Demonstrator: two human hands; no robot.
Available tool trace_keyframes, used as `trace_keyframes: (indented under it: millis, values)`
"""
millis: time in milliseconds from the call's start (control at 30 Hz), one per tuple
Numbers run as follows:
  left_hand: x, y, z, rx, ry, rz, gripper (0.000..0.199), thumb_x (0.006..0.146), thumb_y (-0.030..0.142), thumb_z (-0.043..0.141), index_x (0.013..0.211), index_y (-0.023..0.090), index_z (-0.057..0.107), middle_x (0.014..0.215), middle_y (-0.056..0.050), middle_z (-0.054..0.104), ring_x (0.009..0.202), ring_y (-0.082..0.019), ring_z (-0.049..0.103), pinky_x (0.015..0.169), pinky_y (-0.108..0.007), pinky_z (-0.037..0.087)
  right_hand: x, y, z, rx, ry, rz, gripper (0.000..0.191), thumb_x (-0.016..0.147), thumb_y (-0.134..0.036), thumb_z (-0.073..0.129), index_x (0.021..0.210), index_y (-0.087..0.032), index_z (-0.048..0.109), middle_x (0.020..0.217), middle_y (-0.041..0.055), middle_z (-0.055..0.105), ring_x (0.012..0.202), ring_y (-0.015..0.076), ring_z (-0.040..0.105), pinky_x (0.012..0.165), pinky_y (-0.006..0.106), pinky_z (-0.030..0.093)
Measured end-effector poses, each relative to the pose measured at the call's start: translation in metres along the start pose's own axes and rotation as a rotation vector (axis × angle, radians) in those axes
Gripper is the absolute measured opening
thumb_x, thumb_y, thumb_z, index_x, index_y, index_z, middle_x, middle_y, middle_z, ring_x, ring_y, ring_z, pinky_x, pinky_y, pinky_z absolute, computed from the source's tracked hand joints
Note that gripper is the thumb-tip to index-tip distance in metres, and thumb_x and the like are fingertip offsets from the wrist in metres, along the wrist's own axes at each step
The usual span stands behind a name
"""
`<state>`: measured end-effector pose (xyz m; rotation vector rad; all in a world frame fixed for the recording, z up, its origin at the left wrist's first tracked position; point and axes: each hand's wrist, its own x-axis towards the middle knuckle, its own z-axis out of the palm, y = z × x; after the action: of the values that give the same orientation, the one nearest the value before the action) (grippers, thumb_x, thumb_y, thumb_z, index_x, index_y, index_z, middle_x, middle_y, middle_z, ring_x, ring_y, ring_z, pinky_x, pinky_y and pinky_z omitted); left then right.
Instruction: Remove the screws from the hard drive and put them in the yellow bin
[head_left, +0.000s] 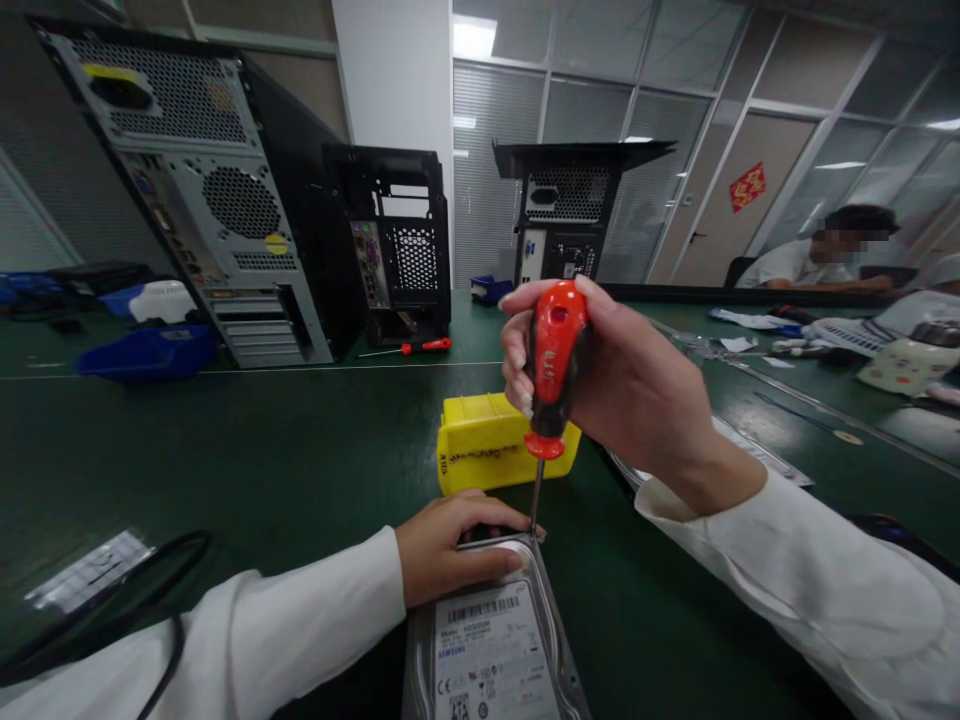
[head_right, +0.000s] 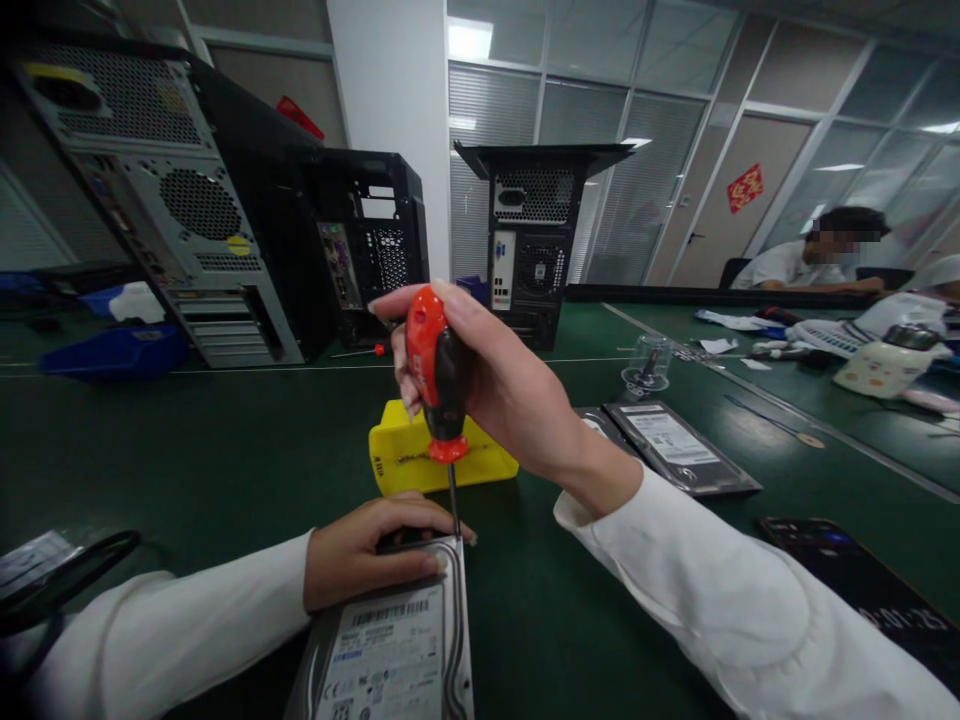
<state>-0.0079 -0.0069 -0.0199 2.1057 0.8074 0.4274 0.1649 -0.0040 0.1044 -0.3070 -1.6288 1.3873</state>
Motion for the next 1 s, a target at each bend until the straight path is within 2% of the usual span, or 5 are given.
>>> trace_keyframes:
  millis: [267,533,700,867,1000]
  values:
    - [-0.0002,0.0004,-0.0002,-0.003,0.0,0.002,0.037,0.084,0.04,0.057,0.116,0.023,0.063,0.113,-0.006,0.064,0.1,-0.024,0.058,0.089,-0.034,0.044,0.003,0.0071,-0.0024,0.07,0.006,-0.067,0.015,0.081,-0.029,0.059,0.08,-0.018,0.049,0.075,-0.0017,0.054,0.058,0.0074,0.053,0.056,0.021,0.047]
    - [-0.0003,0.0026,-0.0004,0.009,0.007,0.0,0.037,0.083,0.04,0.057,0.115,0.022,0.064,0.11,-0.007,0.065,0.099,-0.024,0.058,0.088,-0.034,0.044,0.0035,0.0081,-0.0012,0.128,0.038,-0.026,0.033,0.092,-0.046,0.031,0.097,-0.021,0.053,0.072,0.0,0.052,0.056,0.0088,0.05,0.056,0.023,0.044]
    - [-0.0004,0.0032,-0.0003,0.022,0.011,0.008,0.038,0.083,0.04,0.057,0.115,0.022,0.064,0.108,-0.008,0.066,0.098,-0.025,0.058,0.087,-0.035,0.045,0.0037,0.0086,-0.0043,0.078,0.034,-0.001,0.019,0.086,-0.035,0.053,0.095,-0.018,0.054,0.078,0.0002,0.056,0.067,0.0098,0.056,0.064,0.023,0.048]
    - [-0.0004,0.0014,0.0001,0.016,0.002,0.001,0.039,0.083,0.044,0.056,0.115,0.023,0.064,0.108,-0.006,0.066,0.098,-0.024,0.059,0.086,-0.032,0.045,0.0043,0.0097,-0.0023,0.064,0.042,-0.063,0.019,0.077,-0.024,0.066,0.085,-0.02,0.049,0.066,-0.0052,0.051,0.044,0.0043,0.044,0.041,0.016,0.037]
    - [-0.0008,0.0019,0.0003,0.018,0.007,-0.011,0.039,0.083,0.044,0.057,0.115,0.023,0.064,0.109,-0.006,0.066,0.098,-0.024,0.059,0.087,-0.032,0.045,0.004,0.0075,0.0005,0.144,0.05,-0.035,0.02,0.085,-0.041,0.052,0.092,-0.022,0.049,0.068,-0.0029,0.05,0.048,0.0068,0.045,0.046,0.019,0.039]
